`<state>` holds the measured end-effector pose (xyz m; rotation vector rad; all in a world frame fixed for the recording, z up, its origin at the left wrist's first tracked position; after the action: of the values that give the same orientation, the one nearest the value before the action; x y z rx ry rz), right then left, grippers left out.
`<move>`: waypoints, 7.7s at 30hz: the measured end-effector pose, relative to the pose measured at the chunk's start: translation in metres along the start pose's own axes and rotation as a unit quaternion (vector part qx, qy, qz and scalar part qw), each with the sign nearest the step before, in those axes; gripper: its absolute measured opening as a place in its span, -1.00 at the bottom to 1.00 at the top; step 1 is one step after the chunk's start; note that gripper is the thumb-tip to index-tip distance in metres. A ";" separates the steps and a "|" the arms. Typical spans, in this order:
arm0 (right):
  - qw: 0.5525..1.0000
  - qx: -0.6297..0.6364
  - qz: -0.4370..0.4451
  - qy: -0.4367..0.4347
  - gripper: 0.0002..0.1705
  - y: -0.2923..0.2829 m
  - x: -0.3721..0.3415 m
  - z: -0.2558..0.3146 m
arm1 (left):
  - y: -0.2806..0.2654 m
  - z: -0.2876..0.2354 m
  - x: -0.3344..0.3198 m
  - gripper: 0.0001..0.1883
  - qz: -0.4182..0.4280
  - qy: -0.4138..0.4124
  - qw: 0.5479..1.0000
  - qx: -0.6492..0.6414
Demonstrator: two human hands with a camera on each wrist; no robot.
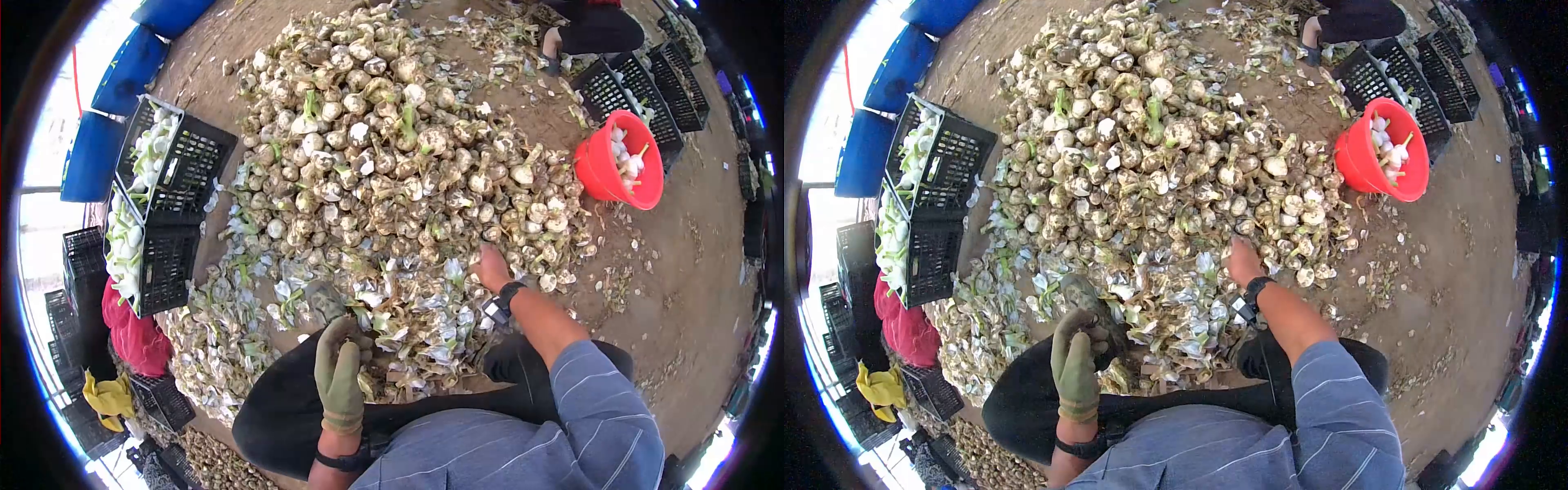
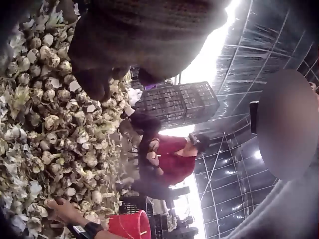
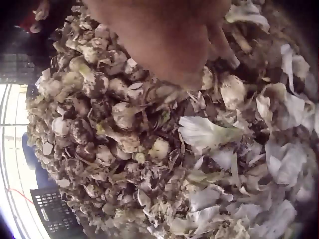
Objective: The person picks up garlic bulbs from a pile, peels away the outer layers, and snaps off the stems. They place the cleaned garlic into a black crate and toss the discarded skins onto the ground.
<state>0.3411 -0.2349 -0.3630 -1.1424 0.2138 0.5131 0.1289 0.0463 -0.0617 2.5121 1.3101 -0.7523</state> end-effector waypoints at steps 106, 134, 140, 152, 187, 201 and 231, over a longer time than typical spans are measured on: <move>0.906 0.115 -0.093 -0.396 -0.82 -0.204 -0.295 0.250 | 0.052 0.034 -0.076 -0.70 0.323 0.126 0.938 0.016; 0.866 0.366 -0.192 -0.282 -0.50 -0.225 -0.306 0.168 | 0.223 0.038 -0.184 -0.79 0.385 0.137 0.899 0.158; 0.877 0.389 -0.134 -0.248 -0.59 -0.252 -0.327 0.153 | 0.229 0.042 -0.187 -0.79 0.391 0.134 0.895 0.165; 0.851 0.476 -0.097 -0.197 -0.42 -0.187 -0.262 0.129 | 0.233 0.044 -0.186 -0.75 0.391 0.136 0.893 0.175; 0.802 0.572 0.073 -0.155 -0.66 -0.131 -0.236 0.142 | 0.196 0.034 -0.148 -0.56 0.335 0.137 0.917 0.167; 0.926 0.331 -0.086 -0.159 -0.74 -0.209 -0.284 0.164 | 0.075 -0.018 -0.129 -0.51 0.227 0.304 0.906 0.186; 0.688 0.693 0.210 -0.046 -0.82 -0.189 -0.279 0.227 | 0.033 0.017 -0.091 -0.49 0.261 -0.134 0.930 -0.223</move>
<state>0.1709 -0.1672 -0.0002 0.4638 0.6453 0.6029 0.1068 -0.0445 -0.0296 2.1380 0.5880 -0.5658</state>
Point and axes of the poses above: each hand's wrist, its own x-axis towards the middle knuckle, its own y-axis out of the palm, z = x × y, the point moved 10 cm from there along x, towards the middle knuckle, and after that the axes turned 11 degrees about -z, right-handed, at the moved point
